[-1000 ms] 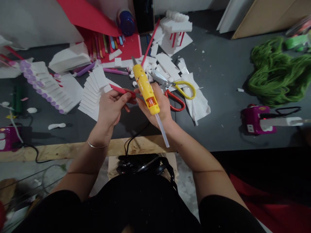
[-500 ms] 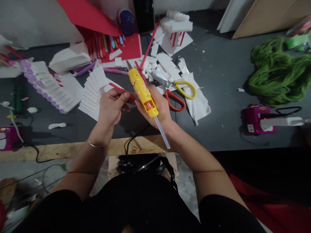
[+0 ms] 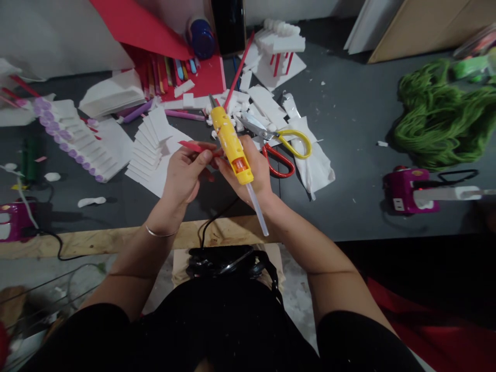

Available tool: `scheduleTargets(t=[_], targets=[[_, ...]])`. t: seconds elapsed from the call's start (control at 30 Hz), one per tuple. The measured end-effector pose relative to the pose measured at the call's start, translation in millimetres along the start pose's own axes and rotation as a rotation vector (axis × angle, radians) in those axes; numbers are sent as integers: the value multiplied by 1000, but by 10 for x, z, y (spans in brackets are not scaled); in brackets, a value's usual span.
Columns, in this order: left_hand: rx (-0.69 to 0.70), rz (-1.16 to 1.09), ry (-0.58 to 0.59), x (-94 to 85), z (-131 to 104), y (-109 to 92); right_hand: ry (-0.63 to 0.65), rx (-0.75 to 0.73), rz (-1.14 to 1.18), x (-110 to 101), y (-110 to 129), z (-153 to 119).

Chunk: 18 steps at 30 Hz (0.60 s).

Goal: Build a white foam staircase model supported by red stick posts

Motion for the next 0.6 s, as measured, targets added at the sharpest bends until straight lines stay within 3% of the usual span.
scheduleTargets(t=[0.13, 0.37, 0.6], targets=[[5, -16, 58, 11, 4, -32, -47, 7, 118, -11, -14, 18], [35, 29, -48, -72, 6, 3, 18, 8, 24, 1, -107, -38], [111, -19, 4, -44, 30, -42, 13, -52, -10, -33, -77, -27]])
Point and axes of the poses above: each hand's wrist, its own z-axis towards the middle knuckle, its own x-axis out of the palm, y = z × x, the point moved 9 cm from there along z, towards the middle knuckle, and after that the axes turned 9 degrees about -x, right-handed, at the moved point
